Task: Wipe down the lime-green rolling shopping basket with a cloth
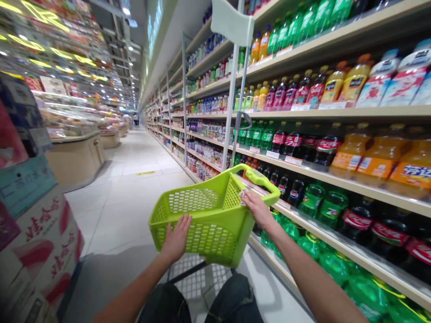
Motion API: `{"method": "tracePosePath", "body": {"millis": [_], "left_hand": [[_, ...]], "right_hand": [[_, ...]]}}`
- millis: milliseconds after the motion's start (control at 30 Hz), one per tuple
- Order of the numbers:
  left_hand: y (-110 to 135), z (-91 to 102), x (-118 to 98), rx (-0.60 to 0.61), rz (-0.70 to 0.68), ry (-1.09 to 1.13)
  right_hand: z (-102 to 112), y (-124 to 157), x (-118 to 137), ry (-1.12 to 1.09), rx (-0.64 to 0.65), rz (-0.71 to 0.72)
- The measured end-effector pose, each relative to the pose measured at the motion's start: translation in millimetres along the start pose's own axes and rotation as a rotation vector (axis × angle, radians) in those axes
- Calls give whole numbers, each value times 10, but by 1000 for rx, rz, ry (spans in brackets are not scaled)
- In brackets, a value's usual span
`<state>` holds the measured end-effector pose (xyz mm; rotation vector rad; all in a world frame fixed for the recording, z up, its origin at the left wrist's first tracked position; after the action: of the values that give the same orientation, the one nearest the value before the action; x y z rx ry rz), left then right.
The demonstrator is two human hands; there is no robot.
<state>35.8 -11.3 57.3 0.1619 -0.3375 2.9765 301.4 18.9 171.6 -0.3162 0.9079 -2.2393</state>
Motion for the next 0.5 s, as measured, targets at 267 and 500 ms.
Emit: {"method": "tracePosePath", "body": {"millis": [267, 500], "left_hand": [[3, 28, -24, 24, 20, -10], [-1, 64, -41, 52, 11, -20]], "right_hand": [[9, 86, 189, 134, 47, -38], [44, -31, -113, 10, 89, 51]]}}
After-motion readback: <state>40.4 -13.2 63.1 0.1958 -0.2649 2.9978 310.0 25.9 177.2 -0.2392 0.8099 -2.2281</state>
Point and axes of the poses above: each hand's wrist, its own y-axis away from the middle knuckle, its own z-axis out of the back of the hand, x = y × z, the point moved 9 cm from there along -y, towards the middle knuckle, and after that the axes turned 6 degrees about -y, right-handed, at the moved point
